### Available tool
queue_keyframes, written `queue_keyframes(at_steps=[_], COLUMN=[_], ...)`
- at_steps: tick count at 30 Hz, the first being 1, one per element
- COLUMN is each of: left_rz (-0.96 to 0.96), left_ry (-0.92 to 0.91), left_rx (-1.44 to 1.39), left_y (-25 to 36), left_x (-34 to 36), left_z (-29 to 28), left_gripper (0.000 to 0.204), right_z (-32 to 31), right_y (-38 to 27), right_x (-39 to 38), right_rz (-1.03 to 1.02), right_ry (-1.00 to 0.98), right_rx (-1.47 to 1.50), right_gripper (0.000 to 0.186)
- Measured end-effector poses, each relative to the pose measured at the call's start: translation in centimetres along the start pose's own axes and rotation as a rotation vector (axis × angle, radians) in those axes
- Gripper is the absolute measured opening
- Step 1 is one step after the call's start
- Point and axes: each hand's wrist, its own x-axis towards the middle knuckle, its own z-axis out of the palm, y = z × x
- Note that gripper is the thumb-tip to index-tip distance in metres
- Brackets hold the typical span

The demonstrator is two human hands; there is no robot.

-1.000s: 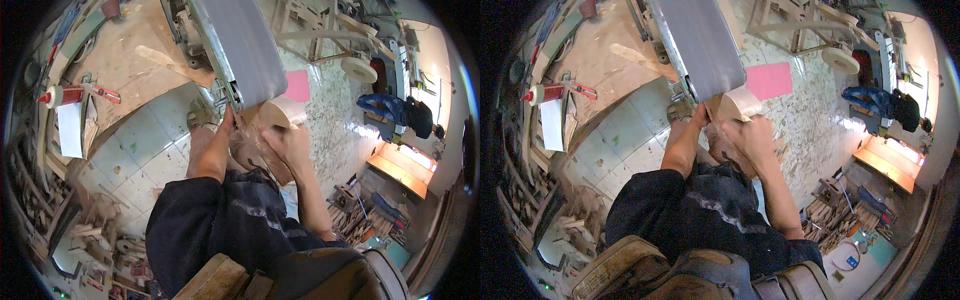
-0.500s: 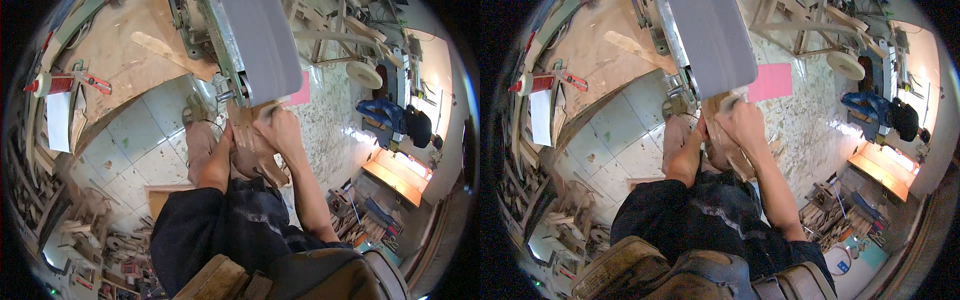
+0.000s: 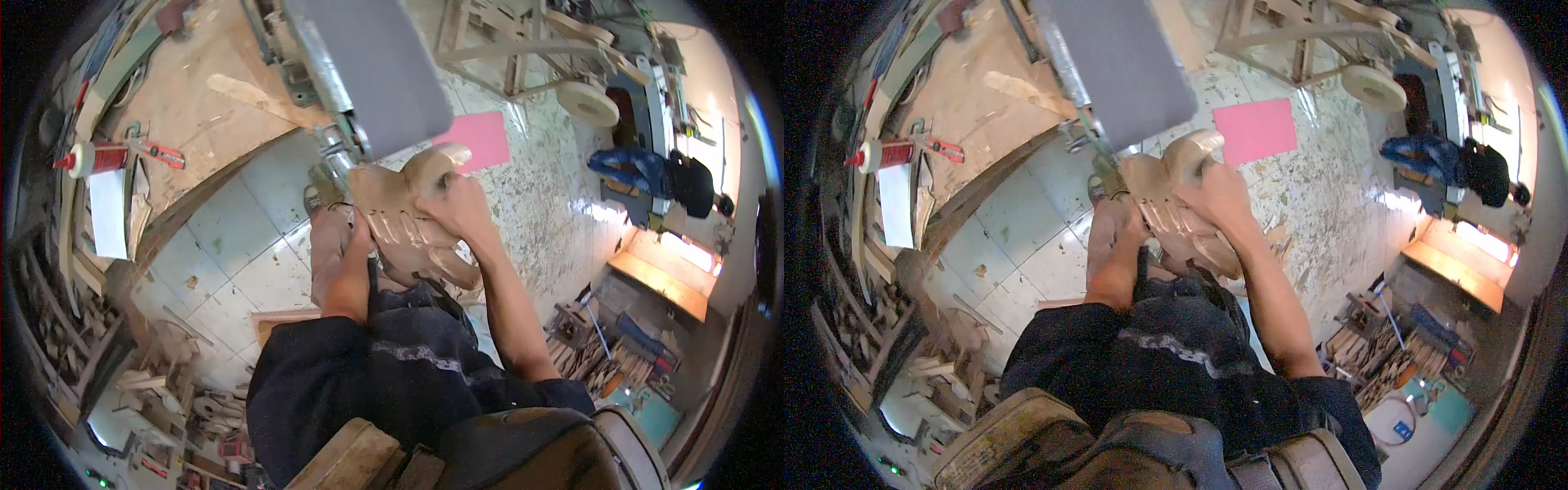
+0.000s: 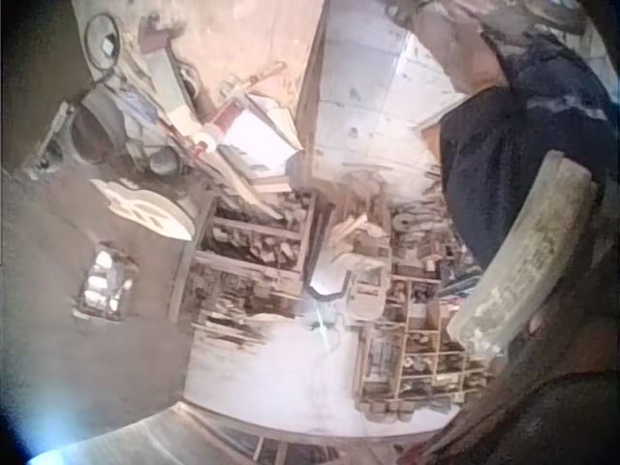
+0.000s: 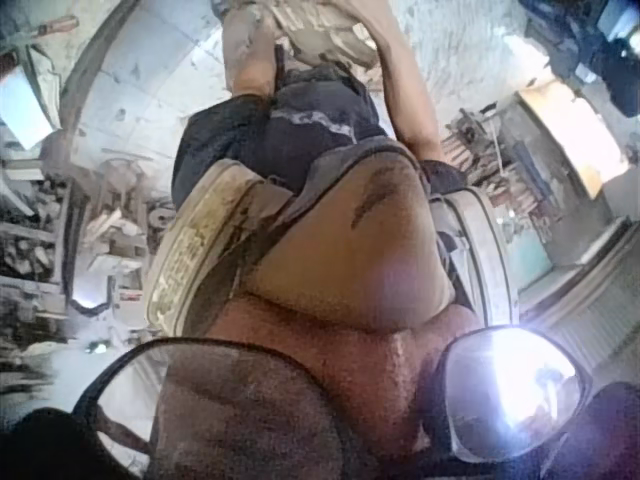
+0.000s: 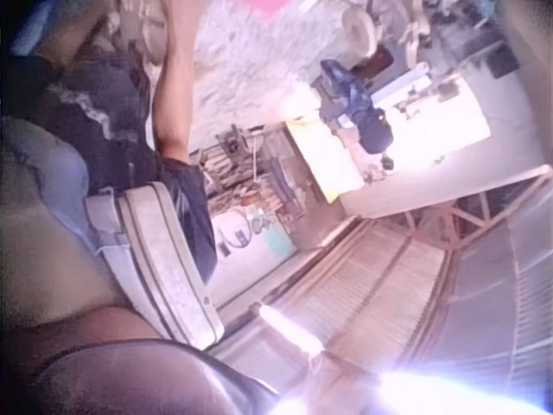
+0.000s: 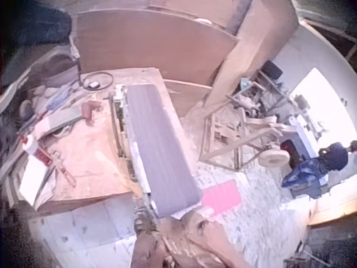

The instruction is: The person sands the edges and contours of a wooden guitar body using a stationary belt sander. The person holds the guitar body with both hands, pressing it against the moving belt and rotating it to sand different parts of the curved edge.

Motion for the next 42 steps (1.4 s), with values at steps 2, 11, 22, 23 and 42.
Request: queue_keyframes(at_steps=[2, 11, 22, 23, 42], left_rz=[0.164, 0.375, 0.739, 0.784, 1.296], left_ry=[0.062, -0.139, -0.382, -0.375, -0.051], left_rx=[0.011, 0.344, 1.077, 1.106, 1.613], left_y=[0.7, 4.3, 0.8, 0.1, -5.9], left_x=[-0.6, -4.0, -17.6, -18.6, -17.0], left_z=[0.4, 0.2, 14.0, 15.3, 19.0], left_gripper=[0.090, 0.076, 0.050, 0.047, 0.045], right_z=[-0.8, -4.0, 0.5, 0.6, 3.9], right_y=[1.7, 15.8, 39.4, 38.7, 6.7], right_x=[-2.1, -7.5, -5.6, -5.0, -9.5], right_rz=[-0.002, 0.143, 0.209, 0.195, 0.262], right_ry=[0.065, 0.272, 0.208, 0.186, 0.484], right_rx=[0.042, 0.983, 1.634, 1.583, 1.480], right_gripper=[0.056, 0.067, 0.064, 0.053, 0.092])
